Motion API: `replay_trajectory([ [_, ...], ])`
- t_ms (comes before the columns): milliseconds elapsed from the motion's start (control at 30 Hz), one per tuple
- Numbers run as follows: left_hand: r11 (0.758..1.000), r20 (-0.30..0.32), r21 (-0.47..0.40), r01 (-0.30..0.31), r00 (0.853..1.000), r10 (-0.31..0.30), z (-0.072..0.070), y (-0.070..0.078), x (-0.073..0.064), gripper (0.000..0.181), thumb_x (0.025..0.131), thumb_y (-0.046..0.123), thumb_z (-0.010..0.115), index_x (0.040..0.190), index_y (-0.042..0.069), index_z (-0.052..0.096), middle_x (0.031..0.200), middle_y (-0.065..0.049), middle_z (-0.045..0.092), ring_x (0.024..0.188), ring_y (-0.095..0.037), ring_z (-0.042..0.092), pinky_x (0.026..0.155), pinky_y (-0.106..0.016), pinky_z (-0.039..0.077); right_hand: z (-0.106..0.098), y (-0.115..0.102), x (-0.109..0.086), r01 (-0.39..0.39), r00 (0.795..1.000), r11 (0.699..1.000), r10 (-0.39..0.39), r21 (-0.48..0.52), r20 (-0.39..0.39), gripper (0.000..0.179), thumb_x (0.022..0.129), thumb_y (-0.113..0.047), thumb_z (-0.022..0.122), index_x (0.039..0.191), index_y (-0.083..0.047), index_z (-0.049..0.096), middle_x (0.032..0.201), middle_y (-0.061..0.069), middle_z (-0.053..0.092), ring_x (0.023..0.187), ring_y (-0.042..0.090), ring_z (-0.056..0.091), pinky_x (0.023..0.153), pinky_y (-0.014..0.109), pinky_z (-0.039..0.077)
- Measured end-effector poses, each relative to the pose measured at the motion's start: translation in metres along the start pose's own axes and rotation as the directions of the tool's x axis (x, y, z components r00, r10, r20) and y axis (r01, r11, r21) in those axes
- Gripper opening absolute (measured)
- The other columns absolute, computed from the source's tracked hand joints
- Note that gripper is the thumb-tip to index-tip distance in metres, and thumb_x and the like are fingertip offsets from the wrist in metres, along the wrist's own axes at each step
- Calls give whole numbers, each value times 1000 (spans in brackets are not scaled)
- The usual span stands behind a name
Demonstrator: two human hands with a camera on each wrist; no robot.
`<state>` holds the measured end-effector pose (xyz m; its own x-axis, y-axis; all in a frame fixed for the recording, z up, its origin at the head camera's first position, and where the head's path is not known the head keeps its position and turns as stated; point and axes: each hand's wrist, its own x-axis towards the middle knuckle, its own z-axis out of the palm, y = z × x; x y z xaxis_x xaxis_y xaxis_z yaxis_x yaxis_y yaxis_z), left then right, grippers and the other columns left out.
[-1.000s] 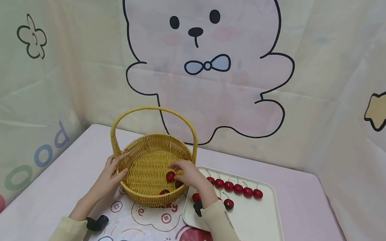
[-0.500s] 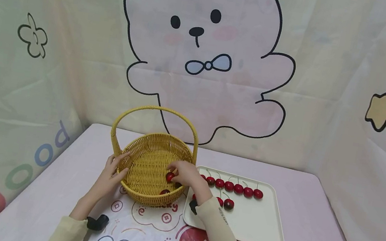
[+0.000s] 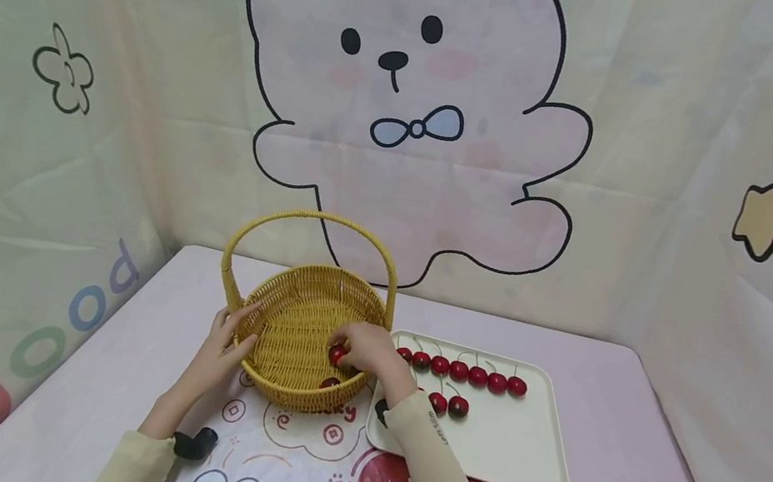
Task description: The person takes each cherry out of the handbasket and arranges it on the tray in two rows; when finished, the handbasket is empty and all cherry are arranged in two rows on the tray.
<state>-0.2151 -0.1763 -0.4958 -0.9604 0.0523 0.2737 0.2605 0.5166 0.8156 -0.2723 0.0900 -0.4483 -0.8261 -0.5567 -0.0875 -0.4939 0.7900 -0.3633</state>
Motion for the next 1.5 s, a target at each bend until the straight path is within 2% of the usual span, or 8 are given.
replay_trajectory([
  [367,1000,-7,-2,-7,1000,7,-1,2,1,52,93,22,55,142,27,36,150,-10,14,130,-44,32,94,-70,31,-2,0,1,33,999,999,-33,-14,-33,27,81,-27,71,108,-22,68,102,-6,67,82,12,57,73,31,47],
  [733,1000,1,1,3,1000,-3,-2,4,1,51,93,27,54,142,29,36,150,-11,13,129,-46,33,94,-71,31,-2,1,-3,71,993,997,-74,-34,-92,38,86,-34,65,121,-20,61,116,0,57,83,10,57,67,27,47],
  [967,1000,1,4,0,1000,0,-2,3,0,52,94,25,54,142,29,35,150,-13,12,128,-47,33,92,-72,31,1,5,-3,108,984,994,-103,29,-146,37,87,-30,65,121,-17,61,115,1,54,86,12,59,73,29,51],
  [1100,1000,0,0,2,1000,-2,-1,2,0,52,94,25,54,142,27,35,150,-13,12,128,-47,33,93,-72,31,3,7,-3,111,980,992,-98,67,-173,34,86,-29,66,118,-18,61,115,1,55,96,15,58,83,34,51],
  [1167,1000,0,-2,4,1000,-4,0,2,0,52,94,25,54,142,26,36,150,-13,12,128,-47,33,93,-72,31,3,8,-4,118,978,987,-97,106,-183,33,86,-27,66,117,-17,61,115,1,56,98,16,57,84,35,50],
  [1267,1000,-1,-5,1,1000,-1,0,2,-1,52,93,24,54,142,26,36,150,-13,13,128,-47,34,93,-71,31,3,9,-5,124,979,974,-89,189,-183,31,87,-23,65,117,-17,57,114,1,58,93,13,58,77,30,52],
  [1367,1000,0,-9,-2,1000,2,1,1,-1,52,93,24,54,142,26,36,150,-12,13,129,-46,34,93,-71,31,3,11,-7,126,981,947,-73,295,-181,31,88,-20,64,117,-17,54,114,2,58,85,10,59,67,23,52],
  [1500,1000,3,3,-5,1000,5,2,0,-1,53,93,23,55,142,25,35,150,-13,12,129,-46,33,93,-71,31,2,12,-9,149,977,914,-77,377,-200,32,88,-16,64,117,-16,53,114,3,58,82,9,60,63,20,53],
])
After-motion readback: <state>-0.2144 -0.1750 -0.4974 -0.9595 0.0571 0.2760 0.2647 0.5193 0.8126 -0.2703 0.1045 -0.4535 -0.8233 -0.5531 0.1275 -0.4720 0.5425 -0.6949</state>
